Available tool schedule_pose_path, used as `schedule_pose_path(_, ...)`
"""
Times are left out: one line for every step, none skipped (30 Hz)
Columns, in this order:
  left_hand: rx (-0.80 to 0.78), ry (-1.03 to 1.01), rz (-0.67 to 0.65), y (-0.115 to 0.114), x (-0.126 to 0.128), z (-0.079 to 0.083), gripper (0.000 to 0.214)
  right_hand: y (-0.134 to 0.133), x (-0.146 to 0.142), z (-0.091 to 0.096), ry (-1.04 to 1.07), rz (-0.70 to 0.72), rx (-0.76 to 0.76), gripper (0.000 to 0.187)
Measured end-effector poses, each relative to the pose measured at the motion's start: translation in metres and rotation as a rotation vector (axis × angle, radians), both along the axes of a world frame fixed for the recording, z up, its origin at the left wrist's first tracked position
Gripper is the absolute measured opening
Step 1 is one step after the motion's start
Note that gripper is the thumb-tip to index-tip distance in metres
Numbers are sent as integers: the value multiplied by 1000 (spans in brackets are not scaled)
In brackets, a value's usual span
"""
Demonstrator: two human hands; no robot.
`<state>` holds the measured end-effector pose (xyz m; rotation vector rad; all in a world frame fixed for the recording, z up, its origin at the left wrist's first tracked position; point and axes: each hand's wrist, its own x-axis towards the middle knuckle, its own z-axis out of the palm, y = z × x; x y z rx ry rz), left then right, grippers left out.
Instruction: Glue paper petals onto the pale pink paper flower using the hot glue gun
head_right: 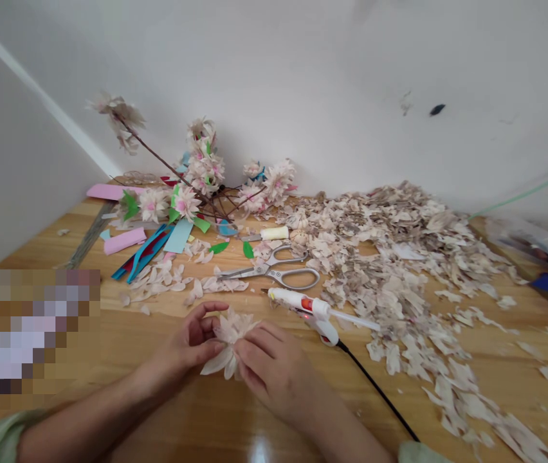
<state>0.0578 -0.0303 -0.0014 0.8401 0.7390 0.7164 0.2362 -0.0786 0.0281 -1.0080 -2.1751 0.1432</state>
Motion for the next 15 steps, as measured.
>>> schedule_pose_path(3, 4, 6, 0, 0, 0, 64, 0, 0, 0, -1, 0, 1, 14)
schedule_pose_path(5, 10, 11, 0, 1, 1, 64, 0, 0, 0, -2, 1, 0, 13)
schedule_pose_path(5, 16, 15, 0, 1, 1, 64, -1, 0, 0, -4, 1, -1, 13)
schedule_pose_path(3, 21, 19, 1, 1, 2, 64, -1, 0, 0, -5, -1, -4, 13)
schedule_pose_path(-1, 24, 21, 1, 1, 2, 63, -1, 0, 0, -6, -2, -9, 13)
schedule_pose_path(-5, 26, 21, 1, 2, 2, 63, -1, 0, 0, -3, -7, -14, 13)
schedule_pose_path(-11, 27, 19, 1, 2, 2, 62, 0, 0, -1, 0, -14, -19, 13)
schedule_pose_path(-12, 30, 18, 1, 2, 2, 62, 0, 0, -1, 4, -25, -24, 13)
schedule_pose_path(-5, 36, 26, 2, 1, 2, 61, 0, -1, -1, 9, -41, -28, 14)
schedule_pose_path(12, 47, 47, 2, 1, 3, 58, 1, -1, -1, 10, -64, -34, 14)
schedule_pose_path(43, 62, 86, 3, 0, 4, 55, 2, -1, -2, 3, -94, -44, 14)
schedule_pose_path(88, 75, 143, 4, -1, 5, 50, 2, -1, -3, -10, -128, -54, 15)
schedule_pose_path(144, 81, 212, 4, -3, 8, 45, 3, -1, -4, -28, -162, -67, 15)
schedule_pose_path(207, 74, 285, 3, -6, 12, 39, 4, -1, -6, -45, -191, -81, 16)
schedule_pose_path(272, 50, 354, 2, -8, 16, 34, 4, -1, -7, -61, -212, -93, 16)
